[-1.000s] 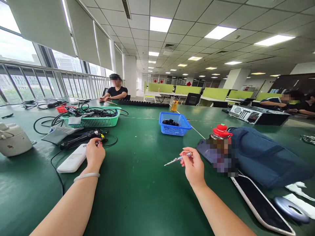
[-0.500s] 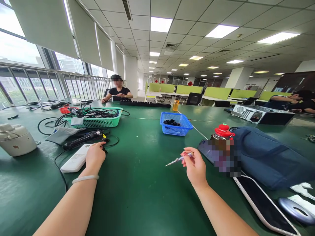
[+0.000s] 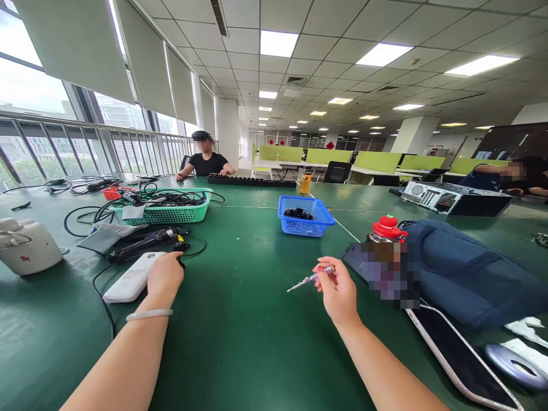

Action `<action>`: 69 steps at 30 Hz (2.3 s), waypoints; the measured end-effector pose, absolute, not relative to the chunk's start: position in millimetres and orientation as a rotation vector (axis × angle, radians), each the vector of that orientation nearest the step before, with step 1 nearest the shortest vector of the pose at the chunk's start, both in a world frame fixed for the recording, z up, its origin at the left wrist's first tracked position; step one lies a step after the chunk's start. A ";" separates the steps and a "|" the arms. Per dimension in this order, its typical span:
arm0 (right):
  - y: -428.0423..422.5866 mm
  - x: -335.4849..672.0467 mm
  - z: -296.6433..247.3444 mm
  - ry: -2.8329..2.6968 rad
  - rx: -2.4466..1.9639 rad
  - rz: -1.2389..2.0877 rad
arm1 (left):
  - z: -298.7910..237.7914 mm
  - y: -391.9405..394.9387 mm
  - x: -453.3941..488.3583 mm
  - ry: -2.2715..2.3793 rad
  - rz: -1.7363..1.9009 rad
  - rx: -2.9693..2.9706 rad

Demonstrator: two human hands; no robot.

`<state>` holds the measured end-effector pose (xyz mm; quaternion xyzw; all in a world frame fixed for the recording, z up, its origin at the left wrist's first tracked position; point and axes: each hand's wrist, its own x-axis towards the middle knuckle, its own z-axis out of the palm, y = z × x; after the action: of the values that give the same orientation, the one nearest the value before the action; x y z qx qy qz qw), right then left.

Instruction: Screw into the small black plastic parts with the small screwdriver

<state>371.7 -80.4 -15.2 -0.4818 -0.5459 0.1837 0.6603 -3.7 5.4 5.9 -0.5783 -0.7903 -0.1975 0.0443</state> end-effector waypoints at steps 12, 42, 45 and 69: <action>-81.3 371.6 -13.5 -1.232 -1.080 0.420 | 5.9 3.7 -4.9 -2.384 -0.580 -1.798; -79.5 372.8 -15.7 -1.248 -1.093 0.430 | -10.6 19.1 -11.1 -2.238 -0.719 -1.886; -79.5 373.1 -16.2 -1.250 -1.097 0.432 | -11.0 18.6 -11.5 -2.262 -0.713 -1.861; -80.0 372.6 -14.5 -1.259 -1.085 0.443 | -1.5 12.8 -2.1 -2.119 -0.561 -1.895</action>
<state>372.6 -80.0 -14.5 -0.4779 -0.5548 0.1950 0.6525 -2.1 12.8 -1.5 -0.6490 -0.7260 -0.1921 0.1217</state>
